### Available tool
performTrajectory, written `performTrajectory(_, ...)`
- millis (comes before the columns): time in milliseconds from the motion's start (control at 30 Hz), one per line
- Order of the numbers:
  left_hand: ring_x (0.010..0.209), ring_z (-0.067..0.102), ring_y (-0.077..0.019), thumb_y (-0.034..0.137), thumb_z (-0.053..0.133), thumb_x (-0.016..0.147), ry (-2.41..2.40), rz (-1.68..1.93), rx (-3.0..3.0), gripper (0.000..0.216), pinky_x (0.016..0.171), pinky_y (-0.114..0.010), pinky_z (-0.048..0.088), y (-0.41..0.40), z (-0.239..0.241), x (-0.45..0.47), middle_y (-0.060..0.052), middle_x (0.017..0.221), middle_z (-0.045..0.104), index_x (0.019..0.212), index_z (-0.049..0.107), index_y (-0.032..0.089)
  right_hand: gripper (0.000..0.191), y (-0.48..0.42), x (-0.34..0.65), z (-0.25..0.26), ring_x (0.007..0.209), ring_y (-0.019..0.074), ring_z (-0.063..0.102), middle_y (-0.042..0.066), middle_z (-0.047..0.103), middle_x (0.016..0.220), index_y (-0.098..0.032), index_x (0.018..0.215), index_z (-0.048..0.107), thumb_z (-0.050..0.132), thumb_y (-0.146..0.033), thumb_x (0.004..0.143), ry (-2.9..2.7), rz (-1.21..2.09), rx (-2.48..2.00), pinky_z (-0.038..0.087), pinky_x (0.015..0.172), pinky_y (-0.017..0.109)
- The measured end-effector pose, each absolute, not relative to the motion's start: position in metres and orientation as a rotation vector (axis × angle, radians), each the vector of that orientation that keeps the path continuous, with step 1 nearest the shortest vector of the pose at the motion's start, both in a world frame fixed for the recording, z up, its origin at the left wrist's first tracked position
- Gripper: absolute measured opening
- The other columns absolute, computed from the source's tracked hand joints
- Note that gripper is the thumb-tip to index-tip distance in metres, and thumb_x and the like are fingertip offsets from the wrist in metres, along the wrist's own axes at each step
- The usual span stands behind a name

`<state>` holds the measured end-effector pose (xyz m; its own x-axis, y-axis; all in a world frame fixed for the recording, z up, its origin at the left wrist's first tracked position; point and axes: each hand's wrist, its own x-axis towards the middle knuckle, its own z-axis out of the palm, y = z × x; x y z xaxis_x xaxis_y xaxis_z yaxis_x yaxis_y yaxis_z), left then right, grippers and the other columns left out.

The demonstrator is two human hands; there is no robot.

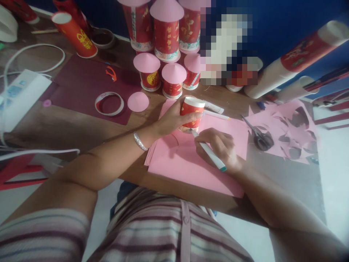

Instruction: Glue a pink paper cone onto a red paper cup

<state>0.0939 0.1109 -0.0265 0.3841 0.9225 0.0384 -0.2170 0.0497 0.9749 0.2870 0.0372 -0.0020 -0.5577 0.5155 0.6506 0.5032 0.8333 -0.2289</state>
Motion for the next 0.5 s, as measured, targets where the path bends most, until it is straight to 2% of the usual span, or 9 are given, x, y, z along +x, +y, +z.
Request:
performTrajectory(233,0.106,0.066,-0.0218,0.046,0.087,0.076,0.778,1.024,1.261,0.056,0.092,-0.039,0.055,0.1116,-0.029,0.0928,-0.008,0.114,0.066,0.114,0.058,0.018,0.018,0.0362,0.2884,-0.0019,0.067,0.013,0.065,0.0,0.066,0.081,-0.021,0.103,0.058,0.063,-0.006,0.094,-2.246,0.056,-0.777,0.051,0.057,0.024)
performTrajectory(500,0.1,0.066,-0.0193,0.049,0.089,0.075,0.752,1.042,1.24,0.055,0.088,-0.035,0.055,0.1123,-0.0329,0.0933,-0.006,0.111,0.068,0.113,0.06,0.021,0.018,0.0354,0.2878,-0.0005,0.068,0.0135,0.066,0.0,0.067,0.083,-0.022,0.101,0.058,0.061,-0.007,0.092,-2.24,0.075,-0.794,0.051,0.056,0.024)
